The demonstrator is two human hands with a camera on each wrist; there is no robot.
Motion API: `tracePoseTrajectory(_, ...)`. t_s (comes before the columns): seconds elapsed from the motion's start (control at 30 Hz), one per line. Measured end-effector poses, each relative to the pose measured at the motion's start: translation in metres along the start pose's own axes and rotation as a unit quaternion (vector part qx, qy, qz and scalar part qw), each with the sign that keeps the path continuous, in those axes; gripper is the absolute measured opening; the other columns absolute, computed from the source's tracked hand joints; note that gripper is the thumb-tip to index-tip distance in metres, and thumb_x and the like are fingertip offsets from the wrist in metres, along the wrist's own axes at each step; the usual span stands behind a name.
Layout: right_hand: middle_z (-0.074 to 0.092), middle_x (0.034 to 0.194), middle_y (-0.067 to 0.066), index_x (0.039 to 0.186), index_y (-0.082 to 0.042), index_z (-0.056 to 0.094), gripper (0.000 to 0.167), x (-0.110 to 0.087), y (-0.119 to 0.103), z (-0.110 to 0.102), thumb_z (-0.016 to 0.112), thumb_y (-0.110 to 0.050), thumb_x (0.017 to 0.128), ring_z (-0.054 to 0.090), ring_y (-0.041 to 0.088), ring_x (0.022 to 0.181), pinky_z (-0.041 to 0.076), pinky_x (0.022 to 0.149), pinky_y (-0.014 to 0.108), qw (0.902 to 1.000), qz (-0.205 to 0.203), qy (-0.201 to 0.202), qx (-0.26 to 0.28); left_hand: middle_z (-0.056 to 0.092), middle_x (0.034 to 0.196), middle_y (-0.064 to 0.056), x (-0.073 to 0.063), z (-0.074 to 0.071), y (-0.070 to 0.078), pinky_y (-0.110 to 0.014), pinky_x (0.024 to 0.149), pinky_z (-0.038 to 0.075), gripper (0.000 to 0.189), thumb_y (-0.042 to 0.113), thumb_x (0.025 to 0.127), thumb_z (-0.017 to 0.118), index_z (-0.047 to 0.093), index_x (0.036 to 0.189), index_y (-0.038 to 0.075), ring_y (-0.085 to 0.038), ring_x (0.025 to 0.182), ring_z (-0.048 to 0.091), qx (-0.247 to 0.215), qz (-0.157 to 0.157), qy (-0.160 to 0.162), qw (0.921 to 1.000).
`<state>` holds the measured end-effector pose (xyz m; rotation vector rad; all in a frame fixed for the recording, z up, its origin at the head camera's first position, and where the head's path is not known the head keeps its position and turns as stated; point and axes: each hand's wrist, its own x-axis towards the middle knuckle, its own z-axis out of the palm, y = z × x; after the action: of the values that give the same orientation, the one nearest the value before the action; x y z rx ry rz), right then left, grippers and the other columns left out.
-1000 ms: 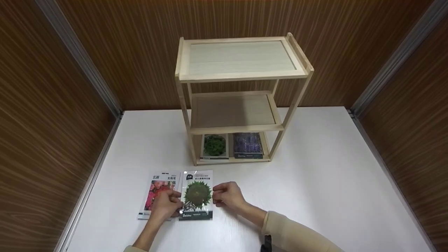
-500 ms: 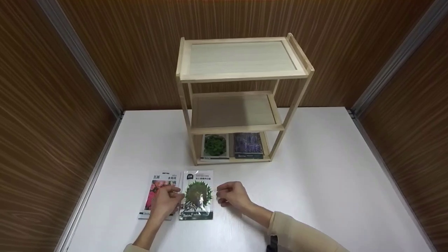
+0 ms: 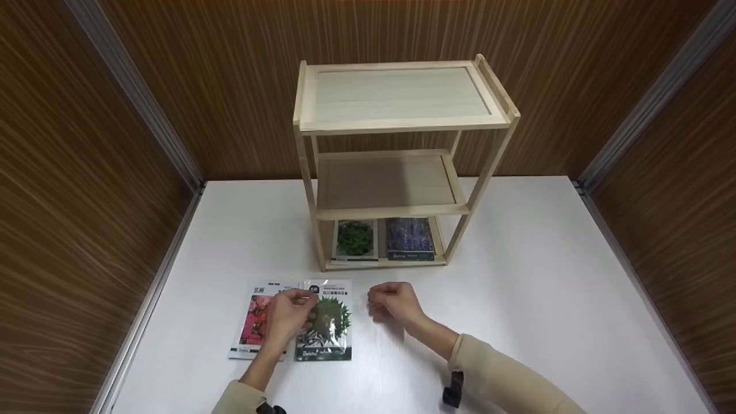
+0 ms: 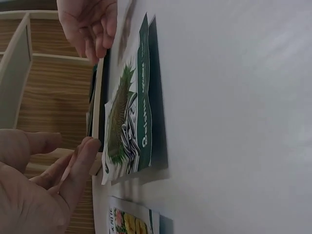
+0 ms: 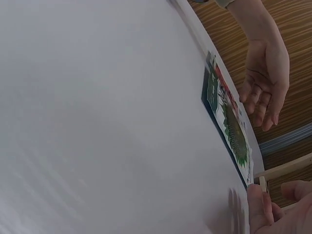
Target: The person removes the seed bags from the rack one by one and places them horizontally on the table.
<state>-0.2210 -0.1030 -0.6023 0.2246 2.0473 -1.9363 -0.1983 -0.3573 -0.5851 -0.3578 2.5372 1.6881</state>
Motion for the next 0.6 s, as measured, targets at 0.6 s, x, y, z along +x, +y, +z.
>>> tracePoseTrajectory(0.6,0.080,0.091,0.017,0.120,0.014,0.070,0.030,0.033,-0.006,-0.006,0.067,-0.008,0.099,0.078,0.018,0.073,0.069,0.068,0.031,0.9961,0.017,0.051,0.071,0.077,0.104,-0.028,0.038,0.031,0.012,-0.031,0.064,0.069,0.024,0.014,0.099,0.071,0.074,0.114,-0.004,-0.024,0.074,0.078,-0.135,-0.004,0.010,0.9908)
